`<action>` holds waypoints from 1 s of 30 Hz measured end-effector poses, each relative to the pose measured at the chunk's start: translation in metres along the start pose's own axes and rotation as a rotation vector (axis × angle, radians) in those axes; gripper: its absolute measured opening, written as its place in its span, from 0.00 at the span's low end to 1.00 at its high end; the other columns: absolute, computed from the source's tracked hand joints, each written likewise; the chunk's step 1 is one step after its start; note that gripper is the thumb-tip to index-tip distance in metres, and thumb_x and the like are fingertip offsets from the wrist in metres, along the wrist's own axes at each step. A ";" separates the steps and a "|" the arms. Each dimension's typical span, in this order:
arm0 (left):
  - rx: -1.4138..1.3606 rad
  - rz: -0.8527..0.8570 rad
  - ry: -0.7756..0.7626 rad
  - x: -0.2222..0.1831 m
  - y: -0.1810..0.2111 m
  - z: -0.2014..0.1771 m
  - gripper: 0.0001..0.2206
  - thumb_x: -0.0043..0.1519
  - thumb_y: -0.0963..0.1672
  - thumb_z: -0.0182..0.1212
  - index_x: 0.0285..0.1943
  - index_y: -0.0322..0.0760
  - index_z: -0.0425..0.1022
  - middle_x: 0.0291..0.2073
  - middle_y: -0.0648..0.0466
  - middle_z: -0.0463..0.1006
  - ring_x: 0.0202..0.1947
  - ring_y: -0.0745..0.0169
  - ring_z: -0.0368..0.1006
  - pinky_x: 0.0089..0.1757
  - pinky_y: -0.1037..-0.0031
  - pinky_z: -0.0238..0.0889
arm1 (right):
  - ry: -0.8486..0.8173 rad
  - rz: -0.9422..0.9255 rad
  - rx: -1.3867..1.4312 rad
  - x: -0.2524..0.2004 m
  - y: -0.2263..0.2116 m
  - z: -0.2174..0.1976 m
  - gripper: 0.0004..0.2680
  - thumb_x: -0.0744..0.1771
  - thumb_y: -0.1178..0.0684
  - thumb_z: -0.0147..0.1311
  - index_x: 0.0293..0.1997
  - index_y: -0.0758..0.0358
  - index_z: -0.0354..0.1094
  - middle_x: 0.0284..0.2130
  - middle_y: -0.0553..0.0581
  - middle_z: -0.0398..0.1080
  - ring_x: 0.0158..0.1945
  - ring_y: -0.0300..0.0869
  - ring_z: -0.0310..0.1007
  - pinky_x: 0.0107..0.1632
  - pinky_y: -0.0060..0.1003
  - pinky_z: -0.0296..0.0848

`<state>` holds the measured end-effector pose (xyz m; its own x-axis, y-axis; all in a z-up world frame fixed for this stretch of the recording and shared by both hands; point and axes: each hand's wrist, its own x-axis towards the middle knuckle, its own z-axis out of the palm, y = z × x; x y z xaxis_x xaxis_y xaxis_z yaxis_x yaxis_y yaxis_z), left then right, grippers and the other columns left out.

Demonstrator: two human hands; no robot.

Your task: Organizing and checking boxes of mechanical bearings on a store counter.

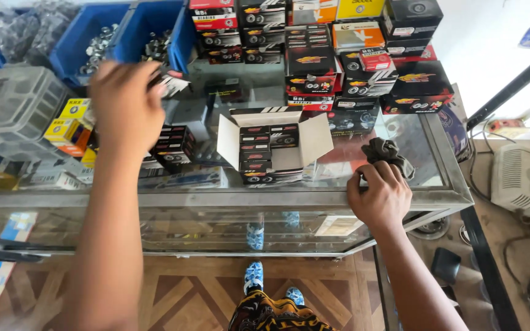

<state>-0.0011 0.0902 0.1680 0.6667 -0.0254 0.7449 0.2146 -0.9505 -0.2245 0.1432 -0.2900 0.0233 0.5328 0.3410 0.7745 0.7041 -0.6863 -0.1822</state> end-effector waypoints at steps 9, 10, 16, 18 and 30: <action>-1.031 -0.230 -0.036 -0.015 0.125 -0.032 0.15 0.61 0.38 0.66 0.57 0.32 0.77 0.36 0.52 0.85 0.21 0.71 0.68 0.24 0.81 0.60 | 0.010 0.016 -0.048 -0.005 0.006 0.009 0.01 0.62 0.58 0.60 0.30 0.59 0.72 0.29 0.53 0.69 0.31 0.48 0.69 0.32 0.41 0.67; -1.036 -0.194 -0.042 -0.010 0.128 -0.018 0.12 0.63 0.40 0.66 0.55 0.33 0.79 0.37 0.48 0.84 0.29 0.56 0.75 0.31 0.72 0.68 | 0.046 -0.008 -0.068 -0.008 0.012 0.016 0.01 0.62 0.55 0.60 0.30 0.54 0.72 0.28 0.51 0.68 0.32 0.47 0.71 0.35 0.38 0.69; -0.811 -0.042 -0.303 0.022 0.132 0.033 0.11 0.63 0.39 0.64 0.54 0.30 0.79 0.41 0.40 0.83 0.43 0.38 0.81 0.45 0.57 0.74 | 0.077 -0.008 -0.087 -0.010 0.018 0.022 0.01 0.61 0.52 0.59 0.30 0.50 0.72 0.27 0.49 0.67 0.33 0.46 0.73 0.38 0.36 0.72; -0.712 0.008 -0.417 0.023 0.133 0.049 0.13 0.62 0.38 0.62 0.56 0.30 0.78 0.44 0.38 0.82 0.47 0.35 0.80 0.49 0.53 0.72 | 0.059 0.004 -0.092 -0.011 0.017 0.020 0.01 0.61 0.51 0.59 0.30 0.51 0.72 0.26 0.50 0.67 0.34 0.46 0.73 0.38 0.36 0.73; -0.245 0.260 -0.438 0.016 0.153 0.095 0.10 0.51 0.36 0.59 0.41 0.26 0.80 0.24 0.42 0.77 0.28 0.39 0.78 0.29 0.50 0.74 | 0.071 0.004 -0.047 -0.013 0.019 0.023 0.01 0.60 0.52 0.59 0.30 0.52 0.73 0.26 0.50 0.67 0.32 0.45 0.73 0.36 0.36 0.73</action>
<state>0.1102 -0.0267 0.0858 0.9205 -0.1876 0.3426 -0.1337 -0.9755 -0.1750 0.1608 -0.2929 -0.0041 0.4999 0.2925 0.8152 0.6783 -0.7174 -0.1585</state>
